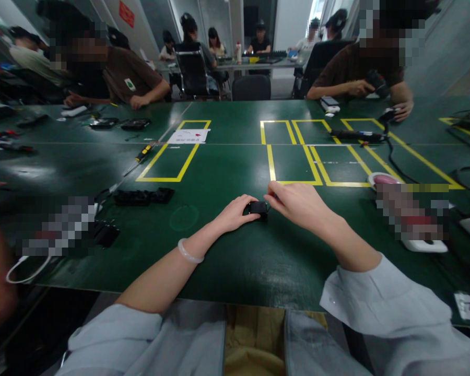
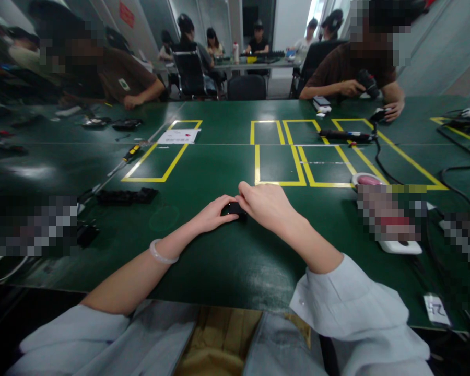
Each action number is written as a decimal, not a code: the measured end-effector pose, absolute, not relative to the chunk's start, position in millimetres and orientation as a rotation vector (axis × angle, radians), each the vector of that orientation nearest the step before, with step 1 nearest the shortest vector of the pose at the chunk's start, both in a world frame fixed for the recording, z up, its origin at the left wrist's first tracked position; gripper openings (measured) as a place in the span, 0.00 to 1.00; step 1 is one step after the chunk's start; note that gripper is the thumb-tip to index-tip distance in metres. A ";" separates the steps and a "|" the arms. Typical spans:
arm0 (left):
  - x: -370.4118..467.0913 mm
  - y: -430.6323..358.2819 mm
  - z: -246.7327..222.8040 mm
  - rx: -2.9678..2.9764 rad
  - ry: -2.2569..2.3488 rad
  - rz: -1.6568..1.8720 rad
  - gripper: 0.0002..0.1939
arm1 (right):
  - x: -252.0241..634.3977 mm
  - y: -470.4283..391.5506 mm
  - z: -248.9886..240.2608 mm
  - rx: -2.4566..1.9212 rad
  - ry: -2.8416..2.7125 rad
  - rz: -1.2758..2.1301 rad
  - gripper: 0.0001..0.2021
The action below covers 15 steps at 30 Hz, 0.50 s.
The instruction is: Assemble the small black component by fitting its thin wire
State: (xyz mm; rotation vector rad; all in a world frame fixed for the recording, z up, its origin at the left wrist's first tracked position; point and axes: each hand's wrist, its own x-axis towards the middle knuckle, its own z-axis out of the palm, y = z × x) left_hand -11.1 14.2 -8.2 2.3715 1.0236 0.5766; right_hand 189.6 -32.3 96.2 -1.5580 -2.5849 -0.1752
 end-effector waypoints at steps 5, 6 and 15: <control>-10.8 13.4 -8.1 2.381 1.029 0.582 0.19 | 189.9 -32.1 95.4 -1.560 -2.595 -0.159 0.12; -10.8 13.3 -8.1 2.384 1.024 0.587 0.19 | 189.8 -32.4 95.2 -1.536 -2.584 -0.137 0.11; -11.1 13.1 -7.2 2.381 1.029 0.578 0.19 | 190.9 -33.3 95.9 -1.508 -2.600 -0.184 0.09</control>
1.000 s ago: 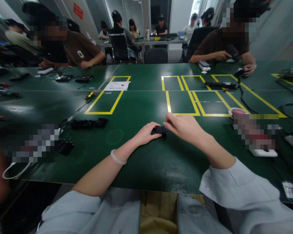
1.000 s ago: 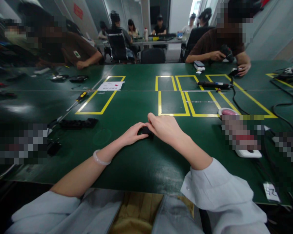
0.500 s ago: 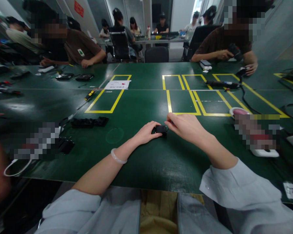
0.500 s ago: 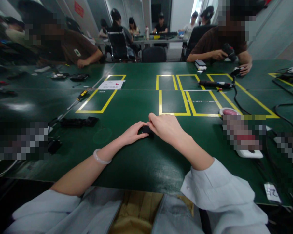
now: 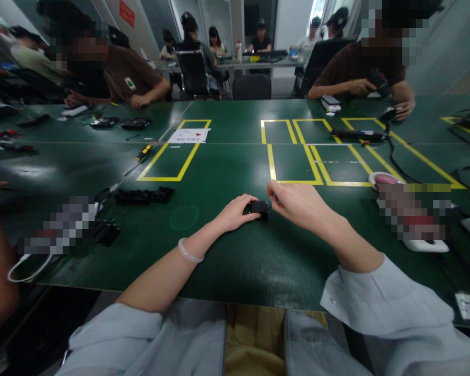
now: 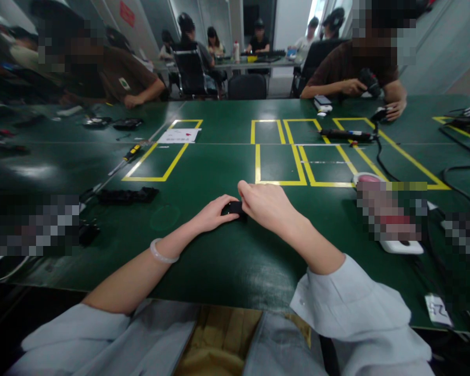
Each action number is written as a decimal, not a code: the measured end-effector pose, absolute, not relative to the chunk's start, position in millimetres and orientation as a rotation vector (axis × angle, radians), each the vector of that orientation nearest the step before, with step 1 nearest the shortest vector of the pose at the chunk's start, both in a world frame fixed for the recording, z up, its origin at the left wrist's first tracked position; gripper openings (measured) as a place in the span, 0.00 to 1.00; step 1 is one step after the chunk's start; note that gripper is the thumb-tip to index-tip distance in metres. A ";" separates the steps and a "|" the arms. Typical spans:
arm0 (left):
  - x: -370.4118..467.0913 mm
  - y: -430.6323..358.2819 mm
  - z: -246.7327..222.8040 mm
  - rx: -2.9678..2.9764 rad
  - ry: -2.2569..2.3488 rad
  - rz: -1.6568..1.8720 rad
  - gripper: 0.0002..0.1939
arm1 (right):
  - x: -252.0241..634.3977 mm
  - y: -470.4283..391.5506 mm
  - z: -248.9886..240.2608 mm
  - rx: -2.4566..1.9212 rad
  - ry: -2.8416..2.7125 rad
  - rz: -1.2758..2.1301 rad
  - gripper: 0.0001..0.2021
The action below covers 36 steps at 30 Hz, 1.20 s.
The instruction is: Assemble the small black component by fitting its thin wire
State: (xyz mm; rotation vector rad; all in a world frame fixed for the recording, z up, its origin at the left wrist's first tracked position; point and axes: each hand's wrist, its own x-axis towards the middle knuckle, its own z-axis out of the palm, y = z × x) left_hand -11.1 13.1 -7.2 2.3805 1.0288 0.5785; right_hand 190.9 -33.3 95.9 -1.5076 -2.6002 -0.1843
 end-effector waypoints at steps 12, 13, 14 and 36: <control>-10.4 12.6 -5.0 2.359 1.044 0.557 0.19 | 186.7 -34.6 99.3 -1.642 -2.616 -0.286 0.14; -10.4 12.8 -5.2 2.361 1.042 0.556 0.19 | 186.7 -34.3 98.9 -1.641 -2.616 -0.286 0.15; -10.5 13.0 -5.5 2.364 1.042 0.558 0.19 | 186.9 -34.0 98.4 -1.639 -2.617 -0.283 0.15; -10.6 12.9 -6.0 2.352 1.042 0.558 0.19 | 189.8 -33.9 97.7 -1.545 -2.635 -0.129 0.12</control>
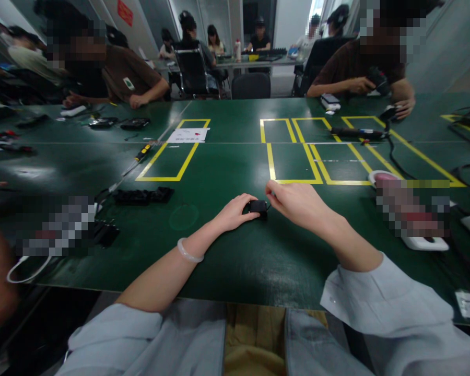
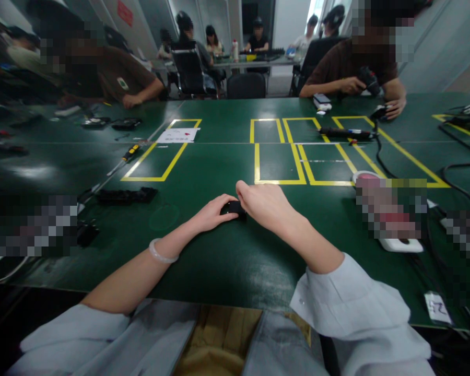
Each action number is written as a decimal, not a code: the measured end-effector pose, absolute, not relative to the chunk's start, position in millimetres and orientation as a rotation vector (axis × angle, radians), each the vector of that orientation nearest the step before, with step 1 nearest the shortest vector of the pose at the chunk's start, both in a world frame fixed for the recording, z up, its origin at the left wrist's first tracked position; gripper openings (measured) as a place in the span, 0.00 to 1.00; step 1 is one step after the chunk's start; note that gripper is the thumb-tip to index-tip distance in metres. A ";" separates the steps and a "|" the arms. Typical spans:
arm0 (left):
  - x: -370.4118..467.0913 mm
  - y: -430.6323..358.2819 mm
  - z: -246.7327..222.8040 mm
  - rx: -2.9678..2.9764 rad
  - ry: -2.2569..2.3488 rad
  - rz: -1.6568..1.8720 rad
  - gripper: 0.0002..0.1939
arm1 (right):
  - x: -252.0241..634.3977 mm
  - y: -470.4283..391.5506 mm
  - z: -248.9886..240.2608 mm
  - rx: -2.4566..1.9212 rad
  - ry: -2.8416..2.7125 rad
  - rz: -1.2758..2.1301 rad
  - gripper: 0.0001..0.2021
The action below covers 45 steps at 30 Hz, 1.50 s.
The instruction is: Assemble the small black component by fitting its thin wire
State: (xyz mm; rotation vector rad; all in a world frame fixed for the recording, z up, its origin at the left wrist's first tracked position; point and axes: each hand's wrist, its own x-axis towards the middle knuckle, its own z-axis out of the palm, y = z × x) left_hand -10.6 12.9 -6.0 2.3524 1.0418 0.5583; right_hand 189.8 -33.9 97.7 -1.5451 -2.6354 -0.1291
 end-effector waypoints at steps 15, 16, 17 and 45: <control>-10.4 12.8 -5.8 2.358 1.048 0.556 0.19 | 190.9 -33.4 96.9 -1.545 -2.623 -0.118 0.12; -10.4 12.7 -5.9 2.356 1.049 0.558 0.19 | 191.2 -33.3 96.5 -1.529 -2.623 -0.106 0.11; -10.5 12.7 -6.1 2.357 1.048 0.560 0.19 | 191.4 -33.3 96.2 -1.508 -2.621 -0.090 0.11; -11.0 14.1 -8.9 2.381 1.024 0.578 0.19 | 191.5 -31.5 95.3 -1.563 -2.597 -0.130 0.12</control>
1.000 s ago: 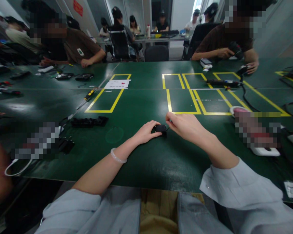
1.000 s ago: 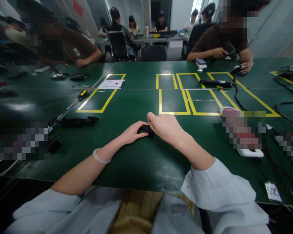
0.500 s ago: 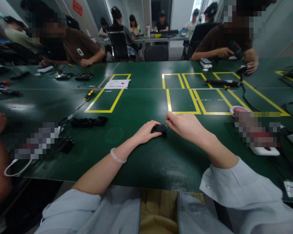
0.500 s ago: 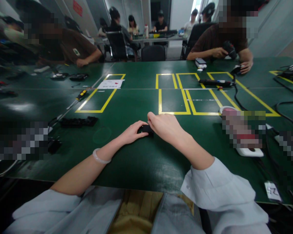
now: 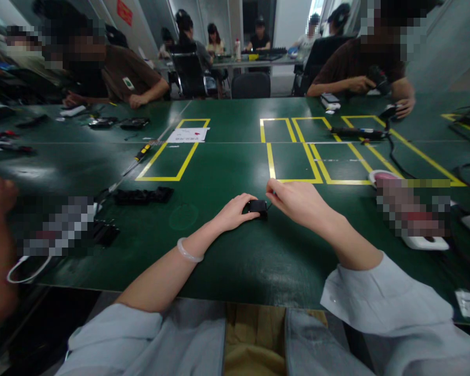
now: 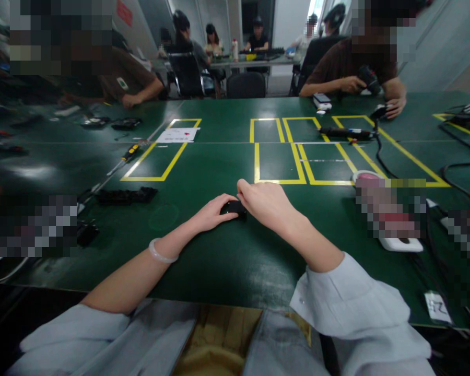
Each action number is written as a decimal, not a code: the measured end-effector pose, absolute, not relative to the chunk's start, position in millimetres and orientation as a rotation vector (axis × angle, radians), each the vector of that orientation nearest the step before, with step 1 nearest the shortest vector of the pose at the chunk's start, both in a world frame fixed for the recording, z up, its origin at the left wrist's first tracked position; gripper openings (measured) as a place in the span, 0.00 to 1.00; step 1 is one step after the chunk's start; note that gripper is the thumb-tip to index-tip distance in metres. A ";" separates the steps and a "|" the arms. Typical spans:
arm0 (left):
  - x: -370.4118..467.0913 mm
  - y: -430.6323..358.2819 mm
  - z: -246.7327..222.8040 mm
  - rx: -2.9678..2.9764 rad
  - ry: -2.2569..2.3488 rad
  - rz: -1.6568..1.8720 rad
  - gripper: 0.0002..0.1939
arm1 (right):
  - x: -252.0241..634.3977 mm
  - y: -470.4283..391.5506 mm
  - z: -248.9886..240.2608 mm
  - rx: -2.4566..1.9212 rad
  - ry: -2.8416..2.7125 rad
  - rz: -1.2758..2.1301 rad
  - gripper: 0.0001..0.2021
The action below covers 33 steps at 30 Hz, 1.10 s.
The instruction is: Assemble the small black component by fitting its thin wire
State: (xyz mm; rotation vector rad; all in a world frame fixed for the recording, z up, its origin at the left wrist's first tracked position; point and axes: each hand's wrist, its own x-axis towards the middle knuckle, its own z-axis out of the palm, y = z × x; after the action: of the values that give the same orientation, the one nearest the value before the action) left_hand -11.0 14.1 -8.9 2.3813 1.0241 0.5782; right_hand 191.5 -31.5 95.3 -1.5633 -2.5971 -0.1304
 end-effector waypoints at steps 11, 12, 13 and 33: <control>-11.1 14.1 -8.1 2.388 1.024 0.565 0.19 | 190.9 -33.0 95.5 -1.537 -2.571 -0.146 0.11; -11.2 14.2 -8.4 2.389 1.026 0.565 0.19 | 190.7 -32.5 95.7 -1.559 -2.583 -0.165 0.12; -11.4 14.2 -8.8 2.389 1.026 0.567 0.19 | 190.5 -32.1 95.8 -1.580 -2.595 -0.185 0.13; -11.6 14.3 -9.0 2.389 1.016 0.572 0.19 | 192.3 -32.6 95.6 -1.545 -2.621 -0.138 0.12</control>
State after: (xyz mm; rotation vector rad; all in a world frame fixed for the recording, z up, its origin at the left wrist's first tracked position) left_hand -11.6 14.3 -9.0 2.3887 1.0161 0.5719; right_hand 192.3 -32.6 95.6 -1.5449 -2.6208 -0.1380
